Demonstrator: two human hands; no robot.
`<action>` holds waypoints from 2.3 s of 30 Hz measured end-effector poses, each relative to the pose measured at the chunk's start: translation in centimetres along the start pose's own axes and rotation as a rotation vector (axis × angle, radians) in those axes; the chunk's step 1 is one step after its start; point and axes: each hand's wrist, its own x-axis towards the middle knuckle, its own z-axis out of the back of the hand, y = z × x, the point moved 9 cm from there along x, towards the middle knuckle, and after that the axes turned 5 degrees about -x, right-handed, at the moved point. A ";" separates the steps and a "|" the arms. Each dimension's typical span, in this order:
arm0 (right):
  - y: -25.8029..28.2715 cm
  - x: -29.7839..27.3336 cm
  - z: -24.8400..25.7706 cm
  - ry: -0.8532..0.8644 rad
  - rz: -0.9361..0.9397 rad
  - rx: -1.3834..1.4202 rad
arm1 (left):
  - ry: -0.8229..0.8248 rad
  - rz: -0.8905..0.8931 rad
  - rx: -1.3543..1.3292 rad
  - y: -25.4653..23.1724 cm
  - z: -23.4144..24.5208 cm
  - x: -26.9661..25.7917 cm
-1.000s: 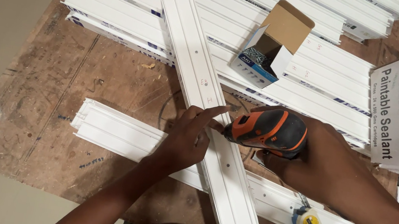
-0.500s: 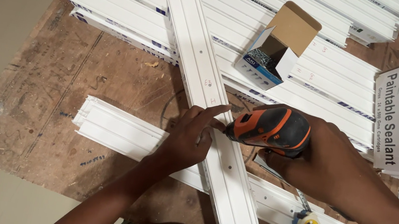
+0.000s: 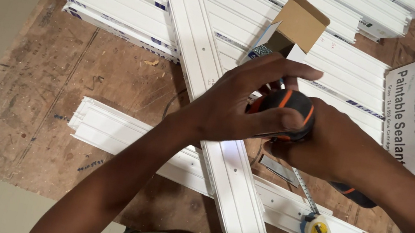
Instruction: The person is drilling holes into white plastic profiles using a power drill and measuring with a tape measure.
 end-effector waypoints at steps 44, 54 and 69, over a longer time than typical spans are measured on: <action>-0.1 0.1 -0.6 0.059 -0.132 -0.209 | -0.030 -0.028 -0.229 1.6 -2.3 0.3; 0.1 0.2 -0.4 0.070 -0.127 -0.237 | -0.043 -0.044 -0.243 1.2 -2.2 0.3; -0.2 1.0 -1.2 0.089 -0.115 -0.324 | -0.088 -0.055 -0.174 1.7 -1.9 -0.8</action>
